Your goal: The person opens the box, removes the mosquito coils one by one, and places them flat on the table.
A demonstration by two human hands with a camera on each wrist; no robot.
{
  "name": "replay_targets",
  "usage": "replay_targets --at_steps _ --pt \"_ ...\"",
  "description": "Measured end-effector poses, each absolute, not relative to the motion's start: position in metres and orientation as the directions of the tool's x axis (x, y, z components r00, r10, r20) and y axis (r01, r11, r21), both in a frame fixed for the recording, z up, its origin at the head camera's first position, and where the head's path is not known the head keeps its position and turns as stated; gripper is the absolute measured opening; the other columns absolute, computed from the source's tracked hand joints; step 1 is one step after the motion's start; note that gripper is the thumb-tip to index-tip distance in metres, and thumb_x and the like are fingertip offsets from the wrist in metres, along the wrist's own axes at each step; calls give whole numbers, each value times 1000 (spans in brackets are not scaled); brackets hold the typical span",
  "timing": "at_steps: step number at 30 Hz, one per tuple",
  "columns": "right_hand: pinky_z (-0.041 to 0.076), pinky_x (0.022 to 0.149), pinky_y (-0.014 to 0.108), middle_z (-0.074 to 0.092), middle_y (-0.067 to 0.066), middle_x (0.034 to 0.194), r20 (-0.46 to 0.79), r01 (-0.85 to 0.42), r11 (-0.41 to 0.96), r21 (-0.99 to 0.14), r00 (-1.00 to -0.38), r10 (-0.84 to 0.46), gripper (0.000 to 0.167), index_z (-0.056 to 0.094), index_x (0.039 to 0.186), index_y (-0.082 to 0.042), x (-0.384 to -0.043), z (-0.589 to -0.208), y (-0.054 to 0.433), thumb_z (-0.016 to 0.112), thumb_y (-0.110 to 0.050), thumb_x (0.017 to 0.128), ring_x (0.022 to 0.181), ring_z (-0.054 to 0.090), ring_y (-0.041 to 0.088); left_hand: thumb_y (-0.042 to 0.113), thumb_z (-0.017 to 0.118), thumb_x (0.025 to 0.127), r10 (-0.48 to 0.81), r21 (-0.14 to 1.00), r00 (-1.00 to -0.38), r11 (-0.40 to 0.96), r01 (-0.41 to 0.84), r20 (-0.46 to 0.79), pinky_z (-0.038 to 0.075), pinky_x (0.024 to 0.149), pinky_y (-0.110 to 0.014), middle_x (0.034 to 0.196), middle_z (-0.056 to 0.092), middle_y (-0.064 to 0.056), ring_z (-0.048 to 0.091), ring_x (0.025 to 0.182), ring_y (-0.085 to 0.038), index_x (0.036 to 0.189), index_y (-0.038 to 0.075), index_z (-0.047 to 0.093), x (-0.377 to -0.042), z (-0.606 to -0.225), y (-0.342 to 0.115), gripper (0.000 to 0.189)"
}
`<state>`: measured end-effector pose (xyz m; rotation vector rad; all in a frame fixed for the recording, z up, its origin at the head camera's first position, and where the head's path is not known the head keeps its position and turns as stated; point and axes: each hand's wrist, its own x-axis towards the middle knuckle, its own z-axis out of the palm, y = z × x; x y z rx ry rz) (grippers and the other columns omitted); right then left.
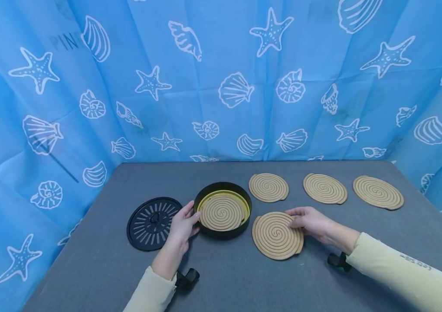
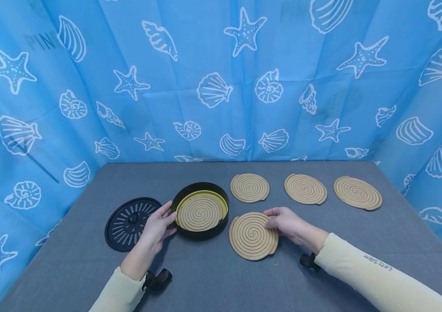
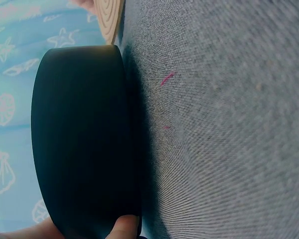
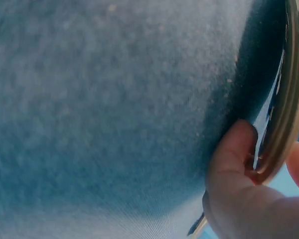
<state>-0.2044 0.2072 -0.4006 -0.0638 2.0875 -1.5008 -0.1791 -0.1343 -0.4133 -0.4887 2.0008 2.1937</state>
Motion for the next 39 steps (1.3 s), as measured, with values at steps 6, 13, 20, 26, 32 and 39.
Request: replay_targets --at_steps 6,13,20,26,32,39 --pt "50 91 47 54 30 125 -382 239 390 -889 -857 -345 49 32 137 22 -203 -398 208 49 5 94 106 60 23 9 47 103 -117 942 -937 -118 -315 -328 41 103 -54 154 32 -17 40 135 -36 151 10 33 -179 -412 -134 50" --pt "49 91 48 44 36 136 -359 204 431 -879 -879 -315 46 35 136 21 -202 -395 213 47 1 97 121 50 39 9 46 103 -113 940 -936 -123 -319 -333 40 103 -54 154 32 -16 39 135 -36 151 10 33 -180 -412 -135 50" --pt "49 92 51 46 34 136 -348 191 470 -862 -897 -274 44 37 136 19 -202 -394 213 47 1 98 122 49 42 8 46 103 -117 939 -935 -121 -322 -336 41 103 -54 154 32 -17 40 135 -36 151 10 33 -179 -413 -135 51" --pt "48 94 50 46 34 136 -325 181 431 -884 -901 -288 46 34 138 18 -203 -389 211 49 -2 99 121 51 41 8 47 102 -119 939 -934 -121 -323 -336 41 103 -54 154 32 -17 40 134 -36 151 10 33 -180 -413 -134 50" --pt "46 98 50 46 33 137 -245 134 307 -942 -900 -359 51 31 140 18 -206 -379 198 51 -5 99 120 53 36 8 47 102 -116 938 -934 -128 -322 -337 41 103 -54 154 32 -17 39 135 -36 151 10 33 -180 -413 -135 51" --pt "41 104 50 53 26 132 -207 158 152 -976 -890 -407 53 31 141 16 -213 -365 170 52 -3 97 112 61 23 9 48 102 -128 937 -931 -125 -327 -342 41 102 -54 154 33 -16 40 135 -35 151 11 34 -181 -413 -135 51"
